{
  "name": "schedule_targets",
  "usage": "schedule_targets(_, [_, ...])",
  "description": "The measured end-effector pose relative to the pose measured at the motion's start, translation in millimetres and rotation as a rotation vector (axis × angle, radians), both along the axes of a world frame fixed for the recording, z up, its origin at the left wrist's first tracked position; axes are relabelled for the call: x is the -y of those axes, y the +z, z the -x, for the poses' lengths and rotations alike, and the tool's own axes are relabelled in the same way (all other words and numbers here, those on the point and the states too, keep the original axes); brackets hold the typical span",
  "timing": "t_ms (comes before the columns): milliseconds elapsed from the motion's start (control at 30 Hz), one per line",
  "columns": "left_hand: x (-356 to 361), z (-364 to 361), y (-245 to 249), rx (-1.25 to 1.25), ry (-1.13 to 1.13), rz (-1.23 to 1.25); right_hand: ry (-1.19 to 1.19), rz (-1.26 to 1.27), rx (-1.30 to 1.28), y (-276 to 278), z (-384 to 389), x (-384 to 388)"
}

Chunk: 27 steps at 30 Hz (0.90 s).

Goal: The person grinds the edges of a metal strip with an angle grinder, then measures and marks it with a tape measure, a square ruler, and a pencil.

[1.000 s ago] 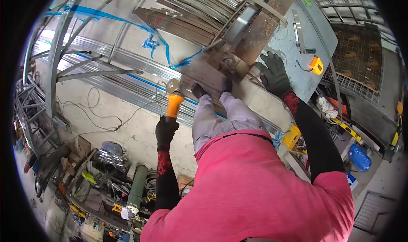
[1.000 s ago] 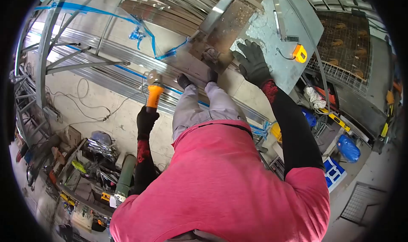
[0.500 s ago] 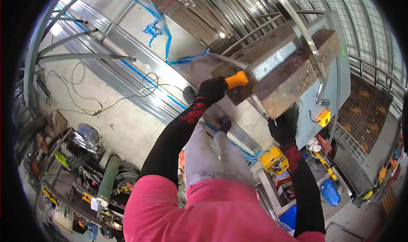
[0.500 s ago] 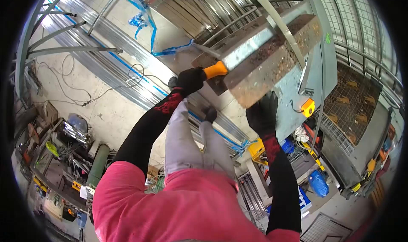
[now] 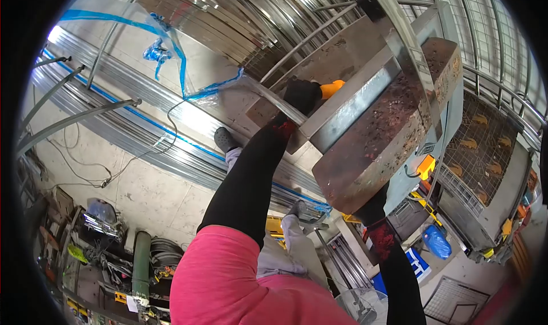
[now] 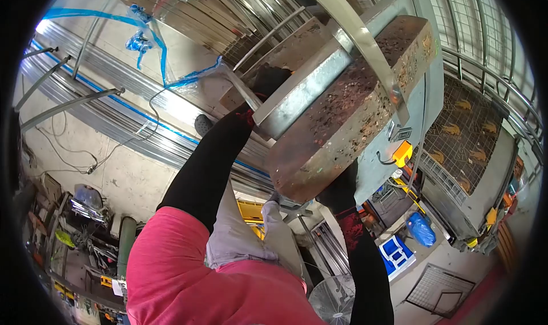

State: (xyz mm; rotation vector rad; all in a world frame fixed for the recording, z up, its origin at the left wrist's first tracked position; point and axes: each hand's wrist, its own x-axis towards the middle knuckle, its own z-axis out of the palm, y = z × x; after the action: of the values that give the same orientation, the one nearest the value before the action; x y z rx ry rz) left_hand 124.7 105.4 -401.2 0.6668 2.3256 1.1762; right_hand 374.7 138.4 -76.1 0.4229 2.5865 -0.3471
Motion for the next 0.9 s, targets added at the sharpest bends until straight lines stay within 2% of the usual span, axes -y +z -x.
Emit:
schedule_targets(33, [81.2, -32.9, -6.1, -0.011, -0.007, 0.014, 0.018, -0.027, -0.002, 1.9, 0.9, 0.7])
schedule_targets(133, [86.4, -31.2, -14.0, -0.052, -0.037, 0.066, 0.137, -0.025, -0.08, 8.8, 8.3, 3.7])
schedule_targets(167, [103.2, -44.3, -6.7, -0.072, -0.051, 0.081, 0.124, -0.025, -0.086, 12.3, 15.3, 6.0])
schedule_targets(233, [132.3, -58.3, -0.1, -0.122, -0.088, 0.099, 0.3, -0.132, -0.175, 18.2, 32.5, 14.3])
schedule_targets(267, [141.9, -61.7, 6.8, -0.15, -0.115, 0.097, 0.274, -0.149, -0.181, 18.6, 39.1, 18.8])
schedule_targets(333, [138.5, -64.9, 27.3, -0.207, -0.18, 0.079, -0.055, 0.167, -0.17, 23.0, 48.4, 22.7])
schedule_targets(367, [121.5, -58.2, 34.4, -0.241, -0.213, 0.071, -0.329, 0.459, -0.121, 11.3, 39.0, 19.0])
schedule_targets(400, [105.6, -45.1, 38.5, -0.277, -0.242, 0.067, -0.355, 0.445, -0.147, 17.7, 42.9, 18.2])
schedule_targets(467, [153.4, -55.6, 62.5, -0.347, -0.286, 0.08, 0.409, -0.069, -0.272, 29.7, 50.4, 17.5])
schedule_targets(600, [242.3, -56.8, 108.4, -0.482, -0.324, 0.225, 0.384, 0.024, -0.302, 35.4, 61.4, 20.0])
schedule_targets(667, [289.8, -67.5, 128.2, -0.075, -0.359, 0.329, 0.407, 0.058, -0.438, 30.0, 54.6, 12.8])
schedule_targets(700, [327.9, -81.5, 121.9, -0.038, -0.278, 0.275, 0.427, 0.059, -0.478, 27.1, 56.7, 9.7])
schedule_targets(733, [362.5, -89.1, 118.3, 0.036, -0.299, 0.38, 0.442, 0.068, -0.505, 24.7, 57.1, 11.0])
schedule_targets(767, [397.8, -93.4, 126.7, 0.332, -0.179, 0.416, 0.431, 0.114, -0.62, 32.6, 63.9, 14.7])
schedule_targets(800, [434.8, -106.5, 137.0, 0.635, -0.04, 0.445, 0.454, 0.112, -0.597, 30.5, 56.4, 13.0])
schedule_targets(867, [496.6, -128.5, 158.9, 0.279, 0.061, 0.493, 0.469, 0.053, -0.591, 26.6, 56.0, 15.5])
schedule_targets(900, [518.5, -137.1, 177.1, 0.386, 0.171, 0.541, 0.393, 0.084, -0.511, 22.7, 58.1, 16.7])
